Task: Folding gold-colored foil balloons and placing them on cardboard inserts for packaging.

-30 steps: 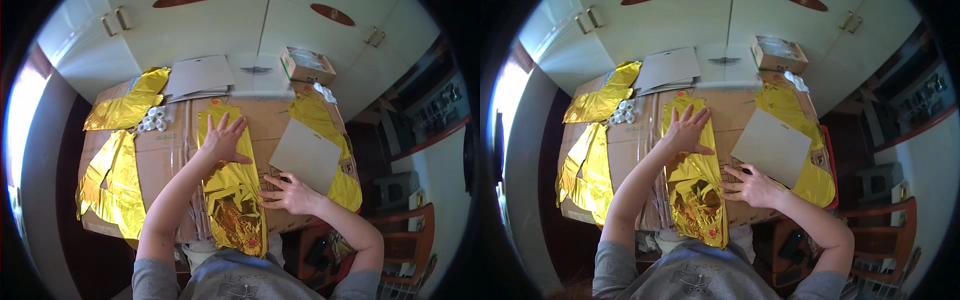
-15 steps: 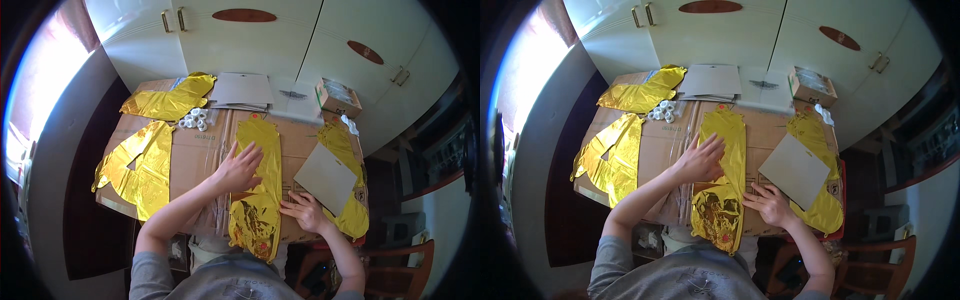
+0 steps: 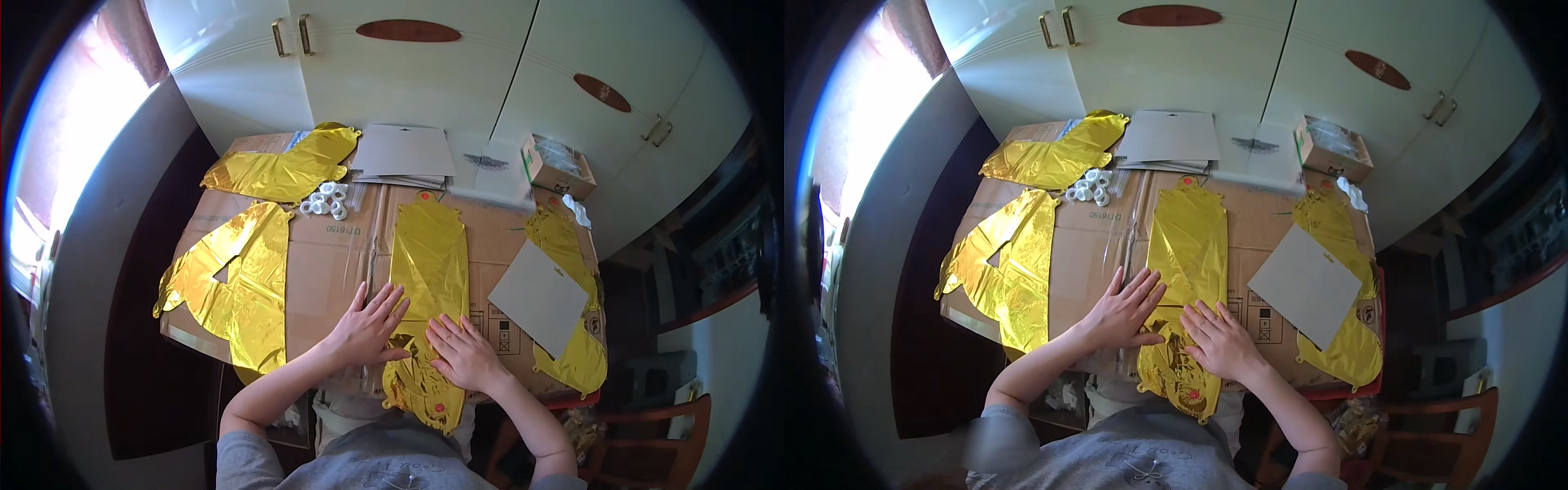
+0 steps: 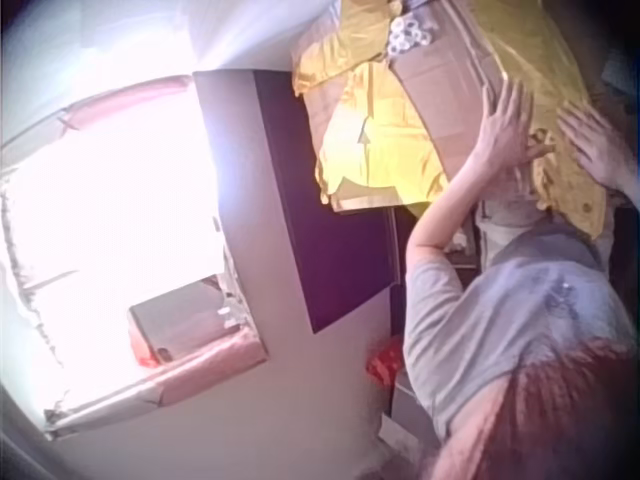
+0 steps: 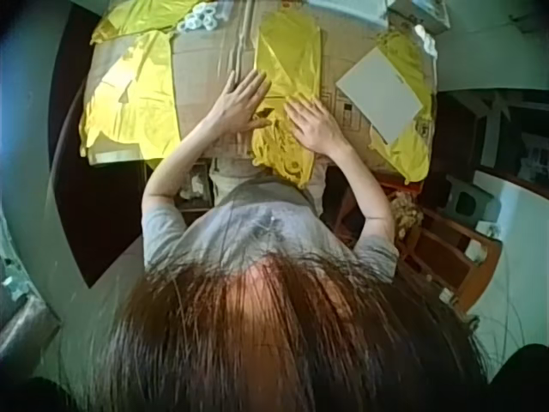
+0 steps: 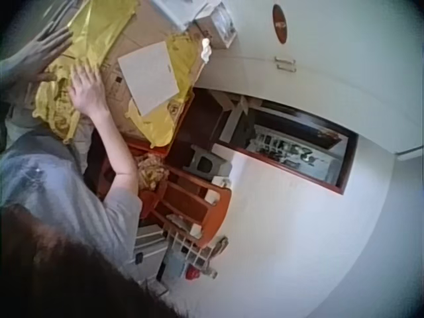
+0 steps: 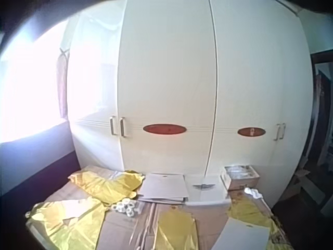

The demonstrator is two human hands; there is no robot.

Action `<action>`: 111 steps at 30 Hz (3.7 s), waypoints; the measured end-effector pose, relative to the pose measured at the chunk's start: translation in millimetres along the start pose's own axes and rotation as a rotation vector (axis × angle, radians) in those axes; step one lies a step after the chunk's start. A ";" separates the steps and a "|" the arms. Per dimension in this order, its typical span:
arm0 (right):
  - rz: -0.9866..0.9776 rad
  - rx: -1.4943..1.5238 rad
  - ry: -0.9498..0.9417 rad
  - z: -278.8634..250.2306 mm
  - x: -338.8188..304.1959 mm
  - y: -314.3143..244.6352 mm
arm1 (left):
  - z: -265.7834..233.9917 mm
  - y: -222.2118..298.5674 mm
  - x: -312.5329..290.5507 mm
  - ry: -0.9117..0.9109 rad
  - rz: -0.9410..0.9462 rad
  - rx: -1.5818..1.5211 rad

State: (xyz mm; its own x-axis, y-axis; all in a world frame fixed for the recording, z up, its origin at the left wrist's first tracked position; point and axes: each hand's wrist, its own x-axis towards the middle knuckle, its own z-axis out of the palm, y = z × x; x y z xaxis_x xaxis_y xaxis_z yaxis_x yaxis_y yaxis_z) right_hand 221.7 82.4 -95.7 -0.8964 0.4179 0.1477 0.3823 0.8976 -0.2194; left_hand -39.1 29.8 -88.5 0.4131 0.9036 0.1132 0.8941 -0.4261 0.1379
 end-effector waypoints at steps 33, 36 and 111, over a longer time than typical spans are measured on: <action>-0.167 -0.659 0.541 -193.1 16.5 9.0 | -79.5 2.7 82.6 0.347 -0.014 -0.549; -0.127 -0.427 0.534 -193.2 28.9 1.7 | -85.2 -4.9 87.7 0.306 0.087 -0.608; -0.065 -0.051 -0.156 -18.3 -84.4 -12.5 | 12.0 -48.5 71.9 -0.041 0.257 -0.106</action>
State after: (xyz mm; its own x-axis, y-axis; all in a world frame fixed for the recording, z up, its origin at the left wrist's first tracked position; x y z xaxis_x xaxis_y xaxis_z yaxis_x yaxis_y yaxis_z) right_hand 296.7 38.5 -87.8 -0.9421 0.3353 0.0078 0.3295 0.9297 -0.1645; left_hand -50.7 116.0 -98.8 0.6323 0.7656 0.1183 0.7371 -0.6415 0.2124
